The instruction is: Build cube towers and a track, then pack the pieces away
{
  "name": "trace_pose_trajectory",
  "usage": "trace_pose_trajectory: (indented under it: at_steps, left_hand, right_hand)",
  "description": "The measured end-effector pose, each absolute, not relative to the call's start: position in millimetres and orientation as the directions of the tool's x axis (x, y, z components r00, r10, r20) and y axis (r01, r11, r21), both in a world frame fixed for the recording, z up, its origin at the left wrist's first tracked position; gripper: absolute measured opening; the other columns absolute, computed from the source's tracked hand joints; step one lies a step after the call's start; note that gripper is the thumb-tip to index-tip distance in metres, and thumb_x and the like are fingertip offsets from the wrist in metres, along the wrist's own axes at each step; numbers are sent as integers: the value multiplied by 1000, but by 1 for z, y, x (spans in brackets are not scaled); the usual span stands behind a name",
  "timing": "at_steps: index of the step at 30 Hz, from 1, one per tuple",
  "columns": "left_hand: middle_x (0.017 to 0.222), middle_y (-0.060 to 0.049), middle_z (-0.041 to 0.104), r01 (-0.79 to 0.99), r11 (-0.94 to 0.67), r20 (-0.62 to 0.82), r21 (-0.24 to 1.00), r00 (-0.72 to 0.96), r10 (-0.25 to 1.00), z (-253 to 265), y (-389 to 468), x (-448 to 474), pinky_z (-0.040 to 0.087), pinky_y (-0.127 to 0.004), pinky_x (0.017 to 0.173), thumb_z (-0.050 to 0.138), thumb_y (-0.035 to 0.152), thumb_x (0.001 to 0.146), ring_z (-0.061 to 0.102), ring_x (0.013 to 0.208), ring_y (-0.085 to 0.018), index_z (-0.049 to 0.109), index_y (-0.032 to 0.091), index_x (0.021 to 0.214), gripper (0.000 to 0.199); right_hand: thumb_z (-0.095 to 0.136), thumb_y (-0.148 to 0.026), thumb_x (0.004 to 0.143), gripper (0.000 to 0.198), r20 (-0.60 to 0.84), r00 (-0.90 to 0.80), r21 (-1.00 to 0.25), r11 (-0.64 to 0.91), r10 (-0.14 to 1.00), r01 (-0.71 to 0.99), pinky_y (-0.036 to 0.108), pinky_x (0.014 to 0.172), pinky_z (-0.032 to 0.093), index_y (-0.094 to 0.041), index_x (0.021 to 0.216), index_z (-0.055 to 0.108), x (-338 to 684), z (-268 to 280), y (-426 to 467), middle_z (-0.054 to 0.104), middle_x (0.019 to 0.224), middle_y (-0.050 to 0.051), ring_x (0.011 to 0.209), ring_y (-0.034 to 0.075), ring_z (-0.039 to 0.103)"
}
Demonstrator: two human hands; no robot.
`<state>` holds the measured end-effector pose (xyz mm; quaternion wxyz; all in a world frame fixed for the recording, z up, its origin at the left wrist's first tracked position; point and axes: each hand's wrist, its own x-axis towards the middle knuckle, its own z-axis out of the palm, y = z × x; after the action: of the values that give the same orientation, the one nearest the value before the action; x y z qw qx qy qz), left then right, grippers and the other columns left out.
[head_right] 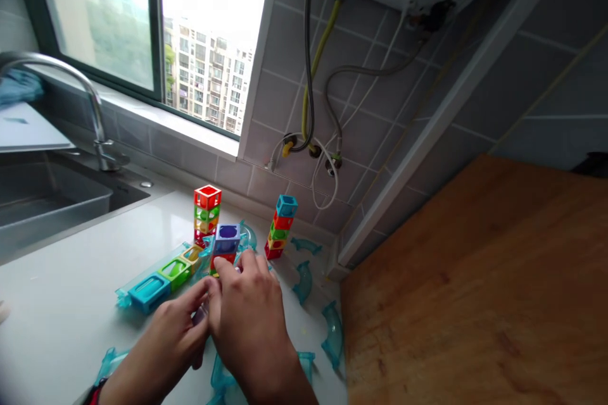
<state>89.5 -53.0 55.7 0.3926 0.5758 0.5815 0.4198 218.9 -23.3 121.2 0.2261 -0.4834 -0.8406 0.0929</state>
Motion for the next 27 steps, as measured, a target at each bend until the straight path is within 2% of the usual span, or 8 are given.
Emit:
trace_pose_trajectory:
  at_steps: [6, 10, 13, 16, 18, 20, 24, 27]
  left_hand:
    - [59, 5, 64, 206, -79, 84, 975, -15, 996, 67, -60, 92, 45, -22, 45, 69, 31, 88, 58, 44, -16, 61, 21, 114, 29]
    - [62, 2, 65, 216, -112, 117, 970, -10, 993, 68, -62, 93, 42, -21, 46, 68, 32, 92, 56, 46, -15, 63, 22, 95, 12]
    - [59, 3, 62, 171, -82, 86, 982, -16, 996, 67, -62, 95, 37, -21, 42, 67, 36, 95, 52, 42, -13, 58, 22, 83, 20]
    - [51, 6, 54, 103, -57, 56, 993, 8, 998, 68, -61, 95, 34, -20, 40, 63, 46, 97, 47, 38, -11, 54, 22, 83, 29]
    - [47, 7, 50, 52, -45, 43, 998, 47, 998, 68, -60, 94, 30, -18, 39, 57, 55, 99, 43, 35, -10, 53, 21, 84, 37]
    - [45, 7, 47, -20, -7, 9, 1000, 110, 994, 69, -59, 92, 25, -17, 36, 49, 62, 100, 40, 33, -8, 52, 21, 82, 46]
    - [42, 7, 44, -195, 90, -31, 977, 285, 958, 74, -61, 89, 19, -15, 30, 40, 73, 98, 34, 28, -6, 49, 20, 75, 59]
    - [39, 7, 42, -303, 143, -11, 942, 400, 916, 81, -68, 89, 18, -15, 28, 47, 77, 93, 31, 27, -6, 51, 20, 72, 61]
  right_hand:
    - [61, -29, 99, 17, 417, -379, -462, 551, 826, 695, 36, 87, 50, -24, 111, 73, 223, 122, -15, 71, 99, 5, 98, 24, 65]
    - [64, -32, 98, 13, 469, -311, -506, 540, 826, 672, 33, 84, 47, -22, 97, 72, 224, 123, -14, 71, 93, 4, 93, 22, 65]
    - [56, -42, 103, 27, 442, -315, -540, 529, 840, 655, 32, 79, 45, -22, 91, 71, 224, 124, -16, 69, 88, 4, 88, 21, 64]
    - [51, -42, 106, 29, 442, -331, -568, 545, 834, 616, 33, 82, 45, -23, 98, 71, 224, 124, -17, 69, 93, 5, 91, 22, 64]
    - [57, -39, 103, 22, 482, -340, -590, 586, 807, 555, 34, 87, 46, -23, 110, 70, 224, 125, -17, 69, 106, 6, 99, 22, 64]
    - [64, -36, 99, 23, 528, -354, -609, 635, 772, 476, 33, 87, 48, -23, 116, 68, 226, 126, -17, 67, 111, 6, 101, 21, 64]
    - [73, -39, 93, 23, 604, -387, -609, 717, 696, 339, 31, 78, 49, -23, 108, 69, 231, 129, -16, 69, 96, 3, 87, 19, 64]
    - [81, -46, 85, 33, 662, -400, -599, 768, 634, 226, 31, 71, 50, -23, 105, 69, 235, 131, -17, 70, 92, 3, 80, 19, 64]
